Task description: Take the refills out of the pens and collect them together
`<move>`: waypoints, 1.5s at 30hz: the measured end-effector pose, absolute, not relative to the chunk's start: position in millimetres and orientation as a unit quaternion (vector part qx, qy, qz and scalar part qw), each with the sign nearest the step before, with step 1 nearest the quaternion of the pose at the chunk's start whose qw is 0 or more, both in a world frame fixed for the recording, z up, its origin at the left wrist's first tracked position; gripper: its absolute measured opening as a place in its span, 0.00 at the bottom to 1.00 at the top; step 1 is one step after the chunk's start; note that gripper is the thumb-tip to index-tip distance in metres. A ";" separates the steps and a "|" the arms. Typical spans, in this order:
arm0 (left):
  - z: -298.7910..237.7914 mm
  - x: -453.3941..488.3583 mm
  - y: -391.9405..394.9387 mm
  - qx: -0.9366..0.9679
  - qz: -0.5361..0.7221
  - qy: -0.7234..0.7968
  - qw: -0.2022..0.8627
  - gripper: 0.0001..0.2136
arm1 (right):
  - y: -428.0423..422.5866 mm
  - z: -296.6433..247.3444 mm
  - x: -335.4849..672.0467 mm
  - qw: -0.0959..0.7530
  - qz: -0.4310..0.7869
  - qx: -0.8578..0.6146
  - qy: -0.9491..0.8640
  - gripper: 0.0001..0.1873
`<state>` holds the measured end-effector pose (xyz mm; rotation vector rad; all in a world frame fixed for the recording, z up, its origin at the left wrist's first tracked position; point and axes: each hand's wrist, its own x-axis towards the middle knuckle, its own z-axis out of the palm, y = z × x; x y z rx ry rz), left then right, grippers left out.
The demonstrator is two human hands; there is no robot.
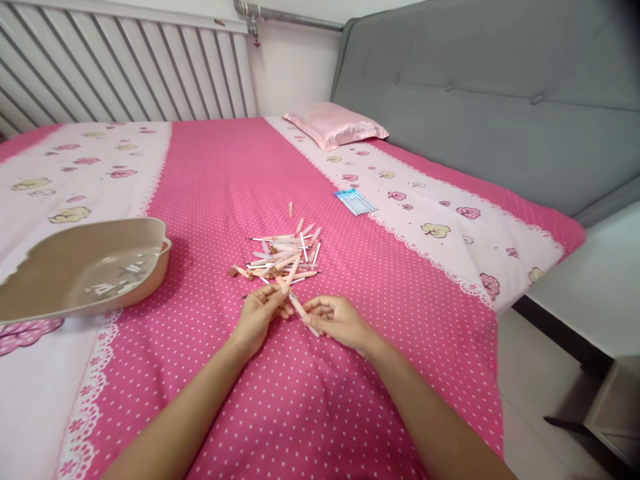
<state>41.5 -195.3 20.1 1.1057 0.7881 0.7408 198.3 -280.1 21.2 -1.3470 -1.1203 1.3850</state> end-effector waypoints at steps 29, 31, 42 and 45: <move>28.6 44.1 -199.7 0.551 0.336 0.411 0.644 0.20 | -274.1 18.0 210.4 0.500 0.343 -0.679 -0.413 0.13; 28.1 45.2 -200.3 0.571 0.321 0.412 0.633 0.19 | -272.7 17.5 218.2 0.518 0.337 -0.681 -0.393 0.15; 17.5 44.8 -195.5 0.620 0.295 0.401 0.606 0.17 | -269.1 10.3 280.6 0.588 0.264 -0.717 -0.266 0.20; 16.7 45.4 -195.6 0.633 0.299 0.398 0.593 0.15 | -267.4 7.4 294.8 0.595 0.244 -0.729 -0.235 0.21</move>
